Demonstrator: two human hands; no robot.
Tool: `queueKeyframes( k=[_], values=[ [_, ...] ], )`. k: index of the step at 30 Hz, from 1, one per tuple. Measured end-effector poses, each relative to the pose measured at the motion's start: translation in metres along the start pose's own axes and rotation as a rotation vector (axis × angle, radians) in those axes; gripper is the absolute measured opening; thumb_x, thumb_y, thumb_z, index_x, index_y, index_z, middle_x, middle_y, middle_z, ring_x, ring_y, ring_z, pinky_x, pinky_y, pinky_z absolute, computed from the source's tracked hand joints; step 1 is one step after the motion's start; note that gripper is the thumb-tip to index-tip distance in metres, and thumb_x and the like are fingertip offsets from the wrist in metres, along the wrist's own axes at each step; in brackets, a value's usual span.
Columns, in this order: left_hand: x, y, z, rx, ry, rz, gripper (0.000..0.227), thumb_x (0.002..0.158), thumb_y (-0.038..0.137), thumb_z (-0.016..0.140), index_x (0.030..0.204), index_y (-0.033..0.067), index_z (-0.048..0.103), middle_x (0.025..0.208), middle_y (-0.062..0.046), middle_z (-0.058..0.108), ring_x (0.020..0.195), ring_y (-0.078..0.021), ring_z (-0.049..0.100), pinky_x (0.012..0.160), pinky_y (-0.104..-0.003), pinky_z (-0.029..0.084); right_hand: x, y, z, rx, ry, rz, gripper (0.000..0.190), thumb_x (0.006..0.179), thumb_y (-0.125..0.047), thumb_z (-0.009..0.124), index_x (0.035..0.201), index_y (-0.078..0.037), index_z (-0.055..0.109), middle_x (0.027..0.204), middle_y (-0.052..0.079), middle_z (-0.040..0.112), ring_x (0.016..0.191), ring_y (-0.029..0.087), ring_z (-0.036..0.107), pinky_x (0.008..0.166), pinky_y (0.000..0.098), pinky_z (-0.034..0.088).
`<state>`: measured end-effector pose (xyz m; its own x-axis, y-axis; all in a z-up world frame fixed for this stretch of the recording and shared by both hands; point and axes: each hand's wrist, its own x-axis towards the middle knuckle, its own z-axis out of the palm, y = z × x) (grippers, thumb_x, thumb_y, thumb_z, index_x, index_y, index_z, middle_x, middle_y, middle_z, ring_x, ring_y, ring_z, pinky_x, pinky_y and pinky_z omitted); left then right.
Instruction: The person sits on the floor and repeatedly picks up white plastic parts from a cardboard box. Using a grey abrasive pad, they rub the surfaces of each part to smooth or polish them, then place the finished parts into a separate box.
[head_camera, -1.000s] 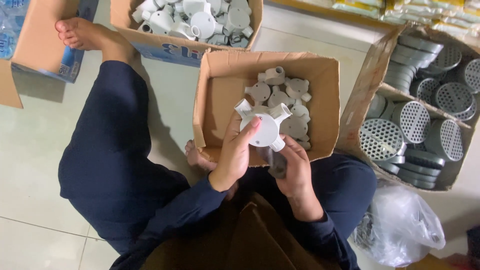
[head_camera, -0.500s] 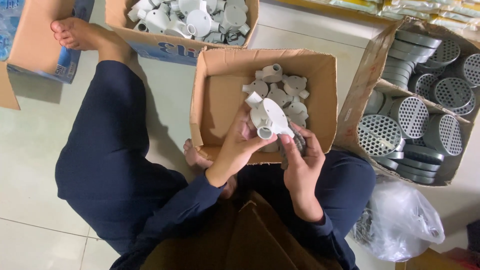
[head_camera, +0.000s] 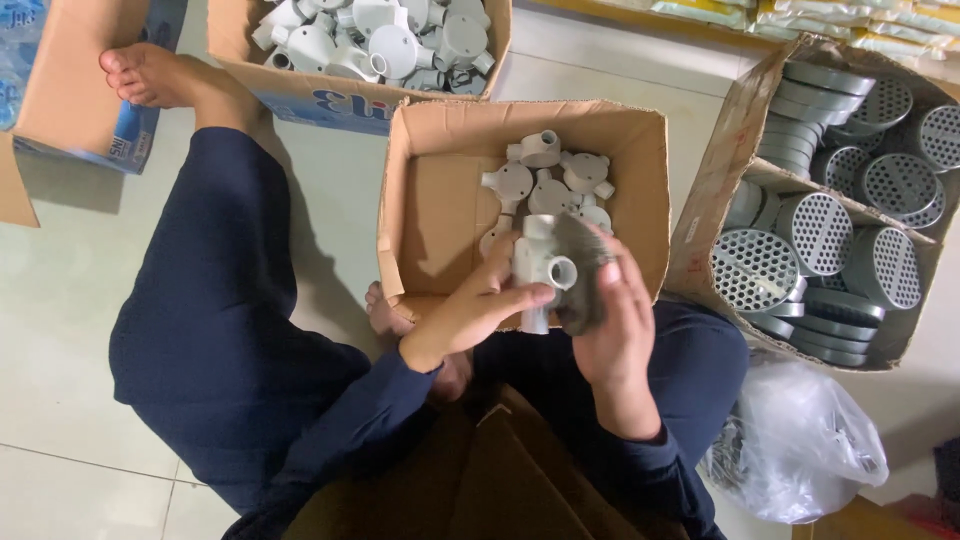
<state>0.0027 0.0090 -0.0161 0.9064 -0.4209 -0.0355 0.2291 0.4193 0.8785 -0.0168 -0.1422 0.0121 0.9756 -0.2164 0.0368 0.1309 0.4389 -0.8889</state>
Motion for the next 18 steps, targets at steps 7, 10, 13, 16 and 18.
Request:
queueKeyframes(
  k=[7,10,13,16,18],
  values=[
    [-0.006,0.041,0.024,0.300,0.188,0.134,0.071,0.095,0.023,0.070,0.141,-0.0051,0.023,0.121,-0.019,0.048,0.117,-0.0272,0.045,0.103,-0.047,0.038,-0.018,0.012,0.016,-0.261,-0.010,-0.133,0.028,0.104,-0.008,0.055,0.125,0.005,0.068,0.108,0.012,0.051,0.102,0.016,0.045,0.092,0.0307,0.040],
    [-0.004,0.048,0.028,0.410,0.282,0.109,0.091,0.094,0.032,0.069,0.145,-0.0135,0.009,0.133,-0.037,0.034,0.129,-0.0462,0.040,0.110,-0.062,0.030,-0.022,0.019,0.013,-0.265,0.018,-0.112,0.025,0.102,-0.005,0.058,0.121,0.006,0.070,0.104,0.013,0.052,0.099,0.016,0.044,0.089,0.0302,0.040],
    [-0.006,0.035,0.017,0.314,0.224,0.184,0.068,0.105,0.033,0.052,0.147,-0.0110,0.022,0.133,-0.024,0.028,0.132,-0.0364,0.029,0.118,-0.056,0.018,-0.021,0.019,0.011,-0.245,0.070,-0.040,0.025,0.103,-0.006,0.056,0.120,0.006,0.070,0.106,0.010,0.054,0.100,0.014,0.047,0.092,0.0297,0.040],
    [-0.003,0.030,0.016,0.482,0.316,0.321,0.047,0.099,0.022,0.068,0.135,0.0011,0.046,0.116,-0.016,0.047,0.118,-0.0300,0.051,0.104,-0.047,0.041,-0.020,0.010,0.019,-0.159,0.106,0.014,0.024,0.103,-0.005,0.055,0.119,0.006,0.070,0.105,0.009,0.054,0.100,0.014,0.047,0.092,0.0305,0.043],
    [-0.001,0.025,0.021,0.482,0.391,0.383,0.047,0.086,0.009,0.081,0.122,0.0027,0.052,0.116,-0.017,0.064,0.114,-0.0319,0.064,0.097,-0.044,0.051,-0.019,0.008,0.018,-0.065,0.119,0.081,0.023,0.103,-0.005,0.054,0.113,0.007,0.071,0.100,0.011,0.057,0.096,0.015,0.051,0.088,0.0337,0.046]
  ],
)
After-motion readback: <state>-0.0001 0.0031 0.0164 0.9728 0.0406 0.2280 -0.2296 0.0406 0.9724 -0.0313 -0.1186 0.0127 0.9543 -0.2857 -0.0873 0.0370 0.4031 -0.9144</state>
